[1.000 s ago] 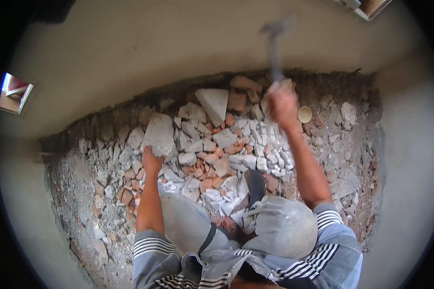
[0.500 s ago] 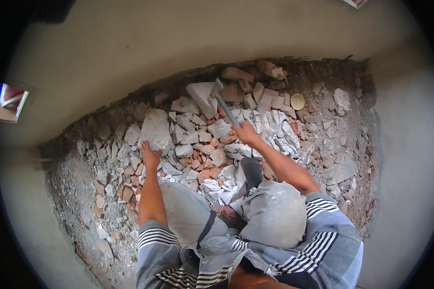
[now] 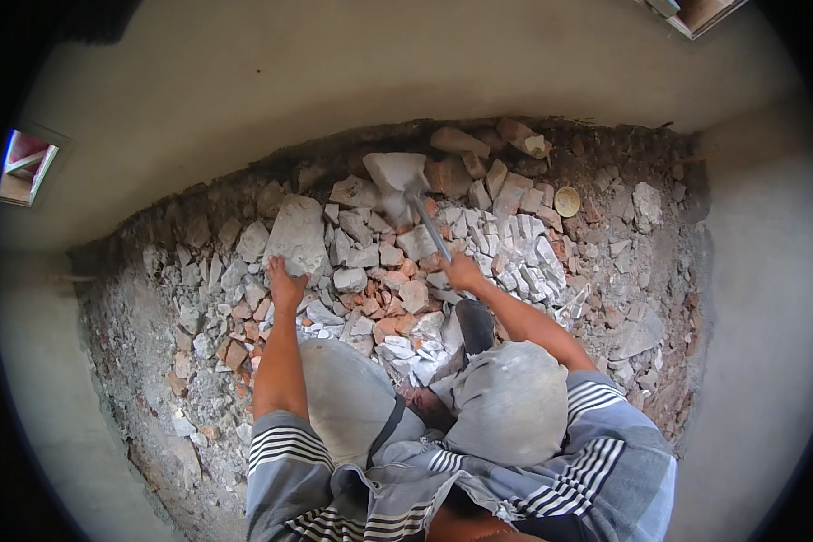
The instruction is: The person uses a hammer to break up concrete and brick debris on the floor of a small room. They repeatedly strike the rubble, occasionally repositioning larger pieces by hand to continue breaking them down.
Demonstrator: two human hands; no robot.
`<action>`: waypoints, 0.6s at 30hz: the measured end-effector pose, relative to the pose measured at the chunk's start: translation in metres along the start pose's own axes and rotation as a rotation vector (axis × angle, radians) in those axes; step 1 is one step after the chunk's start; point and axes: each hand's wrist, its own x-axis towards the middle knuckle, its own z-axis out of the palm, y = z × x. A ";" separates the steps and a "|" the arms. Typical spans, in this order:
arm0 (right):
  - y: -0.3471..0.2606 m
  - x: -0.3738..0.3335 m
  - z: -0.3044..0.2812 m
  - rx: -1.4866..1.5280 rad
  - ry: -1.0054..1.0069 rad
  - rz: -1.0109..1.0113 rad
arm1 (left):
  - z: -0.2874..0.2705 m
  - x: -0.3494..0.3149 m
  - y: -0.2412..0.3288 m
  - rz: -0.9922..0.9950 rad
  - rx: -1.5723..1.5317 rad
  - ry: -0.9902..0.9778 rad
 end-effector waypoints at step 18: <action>-0.069 0.017 -0.089 0.118 0.793 -0.207 | -0.007 0.002 -0.004 0.059 0.065 -0.037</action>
